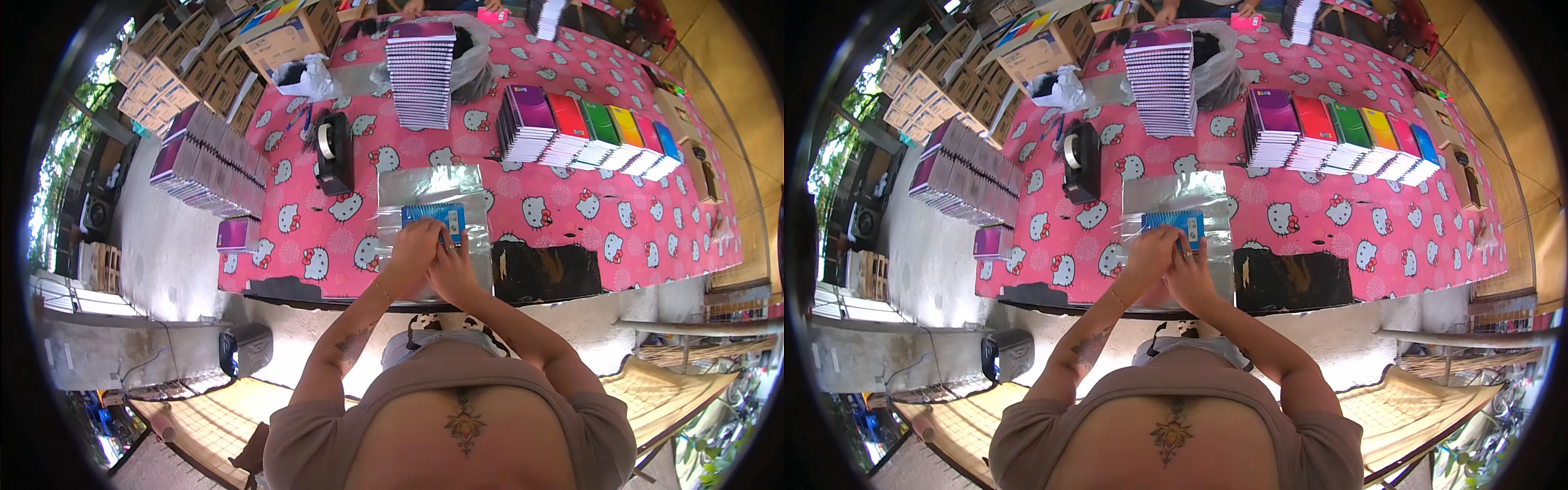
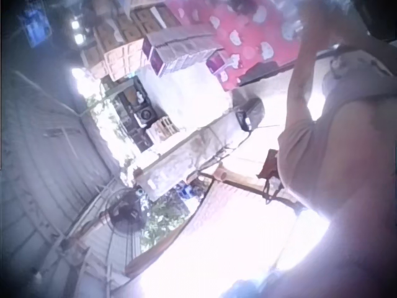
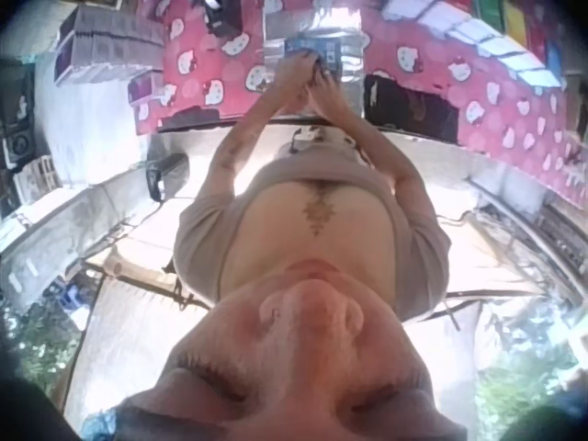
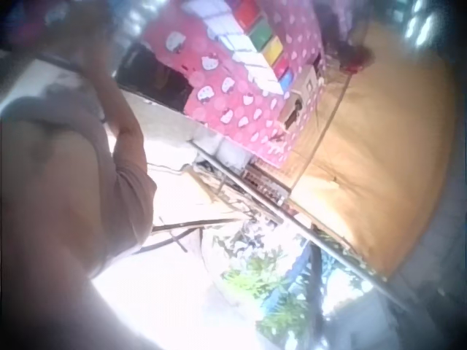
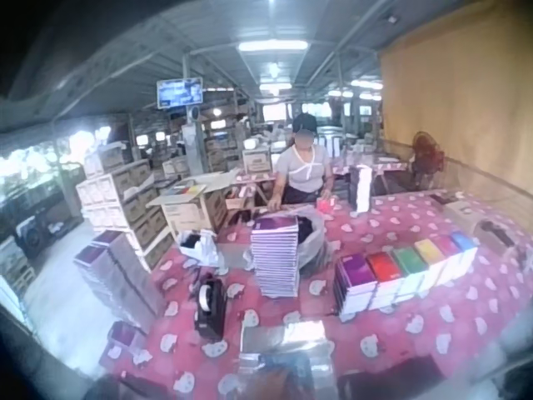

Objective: The person wraps individual small notebooks in silver foil packaging, secures the foil with adhesive tape, and then sorts the packaged notebooks by color into different stacks on a table.

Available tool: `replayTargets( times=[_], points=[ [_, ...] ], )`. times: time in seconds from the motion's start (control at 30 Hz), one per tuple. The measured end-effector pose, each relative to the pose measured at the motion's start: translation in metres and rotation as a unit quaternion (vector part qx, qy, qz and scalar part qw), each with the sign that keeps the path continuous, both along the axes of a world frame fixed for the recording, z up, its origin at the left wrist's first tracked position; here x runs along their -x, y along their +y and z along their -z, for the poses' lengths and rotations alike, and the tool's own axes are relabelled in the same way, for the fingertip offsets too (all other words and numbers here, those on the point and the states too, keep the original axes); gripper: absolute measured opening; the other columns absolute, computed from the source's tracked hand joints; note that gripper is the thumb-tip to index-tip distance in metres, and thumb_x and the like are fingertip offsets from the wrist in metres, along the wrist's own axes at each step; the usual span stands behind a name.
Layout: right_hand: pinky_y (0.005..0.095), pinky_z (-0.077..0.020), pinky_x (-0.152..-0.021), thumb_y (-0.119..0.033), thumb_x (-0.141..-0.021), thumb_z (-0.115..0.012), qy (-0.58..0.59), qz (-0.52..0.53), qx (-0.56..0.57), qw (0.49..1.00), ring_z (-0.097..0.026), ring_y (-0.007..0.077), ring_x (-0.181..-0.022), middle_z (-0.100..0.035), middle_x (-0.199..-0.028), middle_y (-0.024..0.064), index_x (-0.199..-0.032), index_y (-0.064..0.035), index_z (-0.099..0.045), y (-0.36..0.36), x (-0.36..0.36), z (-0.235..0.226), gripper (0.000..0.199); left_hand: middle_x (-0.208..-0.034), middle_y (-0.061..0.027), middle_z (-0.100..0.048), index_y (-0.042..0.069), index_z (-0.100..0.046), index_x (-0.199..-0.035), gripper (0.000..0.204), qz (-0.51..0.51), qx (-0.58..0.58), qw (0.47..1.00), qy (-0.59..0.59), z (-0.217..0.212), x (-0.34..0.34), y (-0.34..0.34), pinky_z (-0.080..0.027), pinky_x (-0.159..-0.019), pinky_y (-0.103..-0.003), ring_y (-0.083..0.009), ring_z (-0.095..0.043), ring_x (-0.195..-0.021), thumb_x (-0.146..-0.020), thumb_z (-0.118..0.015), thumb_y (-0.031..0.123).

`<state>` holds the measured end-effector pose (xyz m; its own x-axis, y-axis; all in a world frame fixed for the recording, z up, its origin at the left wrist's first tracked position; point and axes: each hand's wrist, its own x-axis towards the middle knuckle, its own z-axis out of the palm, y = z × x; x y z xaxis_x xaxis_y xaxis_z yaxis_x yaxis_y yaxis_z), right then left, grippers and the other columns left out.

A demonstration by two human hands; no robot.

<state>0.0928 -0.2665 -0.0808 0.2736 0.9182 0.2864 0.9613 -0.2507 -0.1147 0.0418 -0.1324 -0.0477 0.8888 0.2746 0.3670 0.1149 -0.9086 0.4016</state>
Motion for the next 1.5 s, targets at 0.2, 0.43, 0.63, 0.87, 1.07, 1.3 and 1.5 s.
replayTargets(
  times=[0.2, 0.43, 0.63, 0.87, 1.07, 1.3, 1.5],
  points=[
    [0.0589, -0.0253, -0.113, -0.008, -0.082, -0.063, 0.289, -0.018, -0.106, 0.951, -0.028, 0.0452, -0.141, -0.034, -0.148, 0.0255, -0.144, -0.001, -0.038, 0.003, -0.027, 0.0, 0.067, -0.101, -0.0132, -0.069, 0.005, -0.067, -0.1, 0.02, -0.043, 0.208, 0.977, 0.028, -0.008, 0.008, 0.011, -0.057, -0.073, -0.042, -0.0308, -0.07, -0.085, -0.081, -0.062, 0.007],
    [0.0429, -0.04, -0.102, 0.005, -0.077, -0.064, 0.352, 0.123, -0.171, 0.912, -0.042, 0.0375, -0.131, -0.044, -0.139, 0.0231, -0.132, -0.006, -0.051, 0.003, -0.129, -0.017, 0.057, -0.119, -0.0244, -0.064, -0.004, -0.06, -0.118, 0.04, -0.01, -0.049, 0.999, -0.009, -0.012, 0.014, -0.019, -0.05, -0.1, -0.044, -0.0392, -0.062, -0.114, -0.079, -0.064, 0.001],
    [0.0404, -0.0455, -0.097, -0.011, -0.079, -0.073, 0.377, 0.024, -0.17, 0.91, -0.057, 0.0286, -0.117, -0.059, -0.124, 0.0124, -0.125, -0.0084, -0.061, -0.023, -0.156, 0.01, 0.048, -0.126, -0.0243, -0.06, -0.007, -0.057, -0.12, 0.049, -0.023, -0.055, 0.998, 0.003, 0.019, 0.014, -0.011, -0.045, -0.107, -0.044, -0.0386, -0.056, -0.123, -0.072, -0.067, -0.002],
    [0.0411, -0.0454, -0.097, -0.024, -0.083, -0.067, -0.047, -0.108, -0.092, 0.989, -0.059, 0.0233, -0.112, -0.061, -0.118, 0.0066, -0.121, -0.0071, -0.063, -0.015, -0.073, -0.013, 0.042, -0.132, -0.025, -0.057, -0.006, -0.058, -0.122, 0.037, -0.022, -0.015, 1.0, -0.004, 0.016, 0.017, -0.018, -0.042, -0.109, -0.045, -0.0374, -0.053, -0.128, -0.087, -0.056, 0.005],
    [0.04, -0.0463, -0.095, -0.024, -0.084, -0.068, -0.055, -0.086, -0.108, 0.989, -0.061, 0.0217, -0.109, -0.063, -0.117, 0.0051, -0.117, -0.0072, -0.065, -0.016, -0.068, -0.01, 0.037, -0.135, -0.0275, -0.054, -0.003, -0.058, -0.126, 0.038, -0.156, -0.092, 0.983, -0.022, 0.014, 0.062, -0.012, -0.04, -0.107, -0.054, -0.041, -0.051, -0.128, -0.095, -0.056, 0.02],
    [0.0385, -0.0472, -0.092, -0.022, -0.085, -0.068, -0.04, -0.096, -0.114, 0.988, -0.062, 0.0216, -0.107, -0.064, -0.114, 0.0034, -0.116, -0.0088, -0.066, -0.011, -0.058, -0.017, 0.034, -0.079, -0.0127, -0.065, 0.001, -0.068, -0.098, 0.026, -0.35, 0.055, 0.907, -0.226, 0.008, 0.063, 0.192, -0.052, -0.059, -0.038, -0.0248, -0.063, -0.067, -0.083, -0.074, 0.021],
    [0.0388, -0.0473, -0.09, -0.022, -0.085, -0.068, -0.029, -0.065, -0.102, 0.992, -0.062, 0.0216, -0.107, -0.064, -0.112, 0.0023, -0.115, -0.0096, -0.066, -0.015, -0.057, -0.015, 0.033, -0.07, 0.0038, -0.055, 0.008, -0.069, -0.093, 0.009, -0.254, 0.553, 0.776, -0.166, -0.003, 0.046, 0.23, -0.043, -0.053, -0.025, -0.0065, -0.047, -0.058, -0.089, -0.07, 0.016]
  ],
)
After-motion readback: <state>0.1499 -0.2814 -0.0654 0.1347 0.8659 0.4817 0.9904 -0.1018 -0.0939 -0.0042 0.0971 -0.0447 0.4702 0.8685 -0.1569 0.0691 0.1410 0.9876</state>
